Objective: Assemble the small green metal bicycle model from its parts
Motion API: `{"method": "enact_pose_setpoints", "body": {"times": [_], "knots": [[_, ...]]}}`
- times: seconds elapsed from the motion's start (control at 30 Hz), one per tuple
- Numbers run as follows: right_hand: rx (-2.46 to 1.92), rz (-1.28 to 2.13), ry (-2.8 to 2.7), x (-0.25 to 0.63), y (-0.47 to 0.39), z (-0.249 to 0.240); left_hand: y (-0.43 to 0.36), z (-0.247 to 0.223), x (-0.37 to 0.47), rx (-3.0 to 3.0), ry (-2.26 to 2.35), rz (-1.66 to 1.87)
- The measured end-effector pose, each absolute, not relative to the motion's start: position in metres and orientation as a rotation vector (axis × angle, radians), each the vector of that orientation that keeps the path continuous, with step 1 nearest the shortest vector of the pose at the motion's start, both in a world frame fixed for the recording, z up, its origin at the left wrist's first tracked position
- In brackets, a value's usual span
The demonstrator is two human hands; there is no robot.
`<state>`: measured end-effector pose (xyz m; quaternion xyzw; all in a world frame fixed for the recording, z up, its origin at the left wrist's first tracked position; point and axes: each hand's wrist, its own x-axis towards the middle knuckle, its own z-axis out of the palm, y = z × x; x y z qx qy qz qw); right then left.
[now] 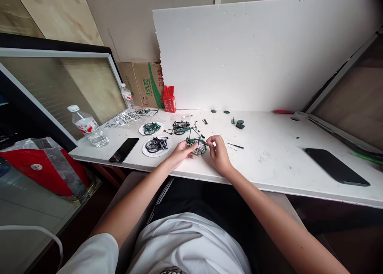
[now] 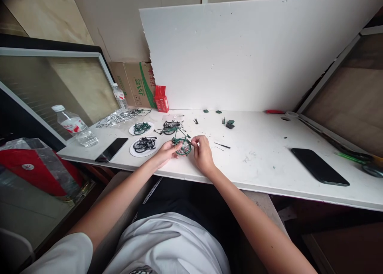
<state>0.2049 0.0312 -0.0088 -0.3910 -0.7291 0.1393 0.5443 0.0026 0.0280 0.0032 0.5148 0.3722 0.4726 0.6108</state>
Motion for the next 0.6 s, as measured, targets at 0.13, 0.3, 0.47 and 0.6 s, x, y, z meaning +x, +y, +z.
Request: {"method": "enact_pose_setpoints", "body": {"times": [0.13, 0.3, 0.47, 0.6], "knots": [[-0.956, 0.256, -1.677, 0.204, 0.029, -0.006, 0.028, 0.002, 0.003, 1.09, 0.799, 1.157], [-0.941, 0.262, -1.683, 0.203, 0.026, -0.004, 0.032, -0.003, 0.001, 1.078, 0.749, 1.168], [-0.953, 0.249, -1.683, 0.204, 0.028, -0.006, 0.034, -0.007, -0.001, 1.091, 0.704, 1.16], [-0.964, 0.278, -1.661, 0.205, 0.03, -0.009, 0.032, -0.006, -0.001, 1.095, 0.704, 1.156]]}}
